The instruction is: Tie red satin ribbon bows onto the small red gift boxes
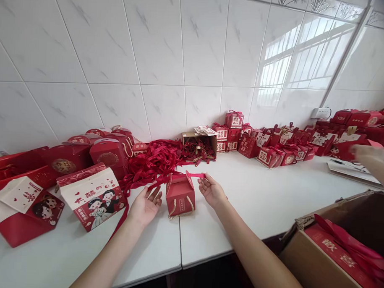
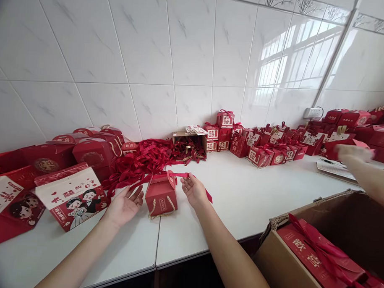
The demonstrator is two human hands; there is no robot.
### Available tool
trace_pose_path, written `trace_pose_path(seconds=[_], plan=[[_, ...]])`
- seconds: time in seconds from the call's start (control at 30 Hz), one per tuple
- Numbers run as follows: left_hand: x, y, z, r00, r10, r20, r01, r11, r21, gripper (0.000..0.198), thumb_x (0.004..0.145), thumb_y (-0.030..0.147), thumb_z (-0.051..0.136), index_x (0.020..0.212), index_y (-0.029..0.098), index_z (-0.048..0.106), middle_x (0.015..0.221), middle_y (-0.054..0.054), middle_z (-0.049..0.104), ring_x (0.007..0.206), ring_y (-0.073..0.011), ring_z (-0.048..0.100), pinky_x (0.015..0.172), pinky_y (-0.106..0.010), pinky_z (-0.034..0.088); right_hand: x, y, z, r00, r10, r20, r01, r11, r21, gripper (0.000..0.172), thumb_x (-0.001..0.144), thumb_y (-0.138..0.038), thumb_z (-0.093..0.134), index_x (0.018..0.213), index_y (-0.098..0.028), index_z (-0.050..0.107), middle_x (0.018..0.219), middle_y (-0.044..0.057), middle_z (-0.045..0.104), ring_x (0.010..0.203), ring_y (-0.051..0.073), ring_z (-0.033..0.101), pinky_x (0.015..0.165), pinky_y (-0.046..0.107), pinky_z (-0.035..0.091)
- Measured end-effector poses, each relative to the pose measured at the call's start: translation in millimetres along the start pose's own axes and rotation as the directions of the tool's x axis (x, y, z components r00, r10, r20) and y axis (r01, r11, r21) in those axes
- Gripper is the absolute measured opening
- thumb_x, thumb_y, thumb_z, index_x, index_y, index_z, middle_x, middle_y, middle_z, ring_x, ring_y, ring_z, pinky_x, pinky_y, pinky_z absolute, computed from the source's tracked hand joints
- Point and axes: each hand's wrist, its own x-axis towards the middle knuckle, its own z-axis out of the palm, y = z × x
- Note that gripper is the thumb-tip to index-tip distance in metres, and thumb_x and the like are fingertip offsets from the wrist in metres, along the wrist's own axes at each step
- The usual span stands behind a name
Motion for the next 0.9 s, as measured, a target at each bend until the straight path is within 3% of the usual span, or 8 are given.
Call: trace_pose_path(seconds=[0.27,0.4,0.5,0.63,0.77,0.9], plan=[[-5.7,29.1,4.5,0.988,0.157,-0.014,-0.157,0.987,-0.025,0.011,0.087,0.019,0.055,0.09,0.018,0.066,0.075,-0.002,0.062,0.058,-0.0086,0.06,0.048,-0.017,0.041,3.6,-23.0,-1.5,0.983,-0.162,-0.084,0.156,0.986,-0.065,0.031,0.065,-0.043,0.075,0.073,-0.021,0.055,0.067,0.005,0.065,0.076,0.022,0.069,0.061,0.031,0.056],[-10.0,47.8,13.6,0.961,0.277,0.026,-0.277,0.96,0.024,0.017,0.087,0.023,0.054,0.087,0.015,0.069,0.078,-0.004,0.065,0.06,-0.0087,0.059,0.052,-0.019,0.043,9.6,-42.5,4.9,0.96,-0.265,-0.093,0.256,0.961,-0.105,0.031,0.063,-0.042,0.075,0.074,-0.021,0.055,0.068,0.001,0.064,0.069,0.016,0.066,0.063,0.028,0.056],[-12.0,63.5,23.7,0.91,0.409,0.068,-0.414,0.906,0.086,0.013,0.077,0.023,0.066,0.087,0.016,0.071,0.082,-0.003,0.067,0.063,-0.0077,0.058,0.054,-0.018,0.041,11.0,-59.9,17.1,0.933,-0.353,-0.063,0.343,0.93,-0.133,0.032,0.062,-0.043,0.076,0.075,-0.021,0.057,0.069,-0.001,0.063,0.066,0.014,0.063,0.064,0.028,0.055],[-11.3,83.6,40.4,0.826,0.537,0.172,-0.563,0.805,0.189,0.028,0.062,0.029,0.08,0.086,0.016,0.073,0.083,-0.003,0.068,0.07,-0.0109,0.059,0.055,-0.019,0.039,10.4,-82.1,41.7,0.892,-0.449,0.047,0.45,0.875,-0.18,0.034,0.062,-0.047,0.074,0.075,-0.019,0.06,0.069,0.0,0.062,0.065,0.015,0.062,0.061,0.028,0.054],[-11.3,94.9,60.1,0.758,0.572,0.312,-0.649,0.703,0.289,0.039,0.06,0.043,0.081,0.084,0.013,0.075,0.078,-0.005,0.069,0.072,-0.0143,0.058,0.057,-0.022,0.041,11.7,-99.2,67.3,0.844,-0.511,0.164,0.536,0.812,-0.232,0.032,0.065,-0.045,0.073,0.08,-0.019,0.062,0.07,-0.001,0.063,0.066,0.014,0.061,0.063,0.029,0.053],[-15.3,97.3,77.1,0.718,0.569,0.401,-0.694,0.633,0.343,0.042,0.059,0.047,0.08,0.084,0.013,0.075,0.074,-0.004,0.069,0.07,-0.0144,0.057,0.06,-0.024,0.041,14.2,-109.6,86.0,0.808,-0.54,0.235,0.588,0.767,-0.257,0.03,0.065,-0.042,0.074,0.077,-0.018,0.062,0.074,0.0,0.064,0.071,0.014,0.061,0.069,0.029,0.053]])
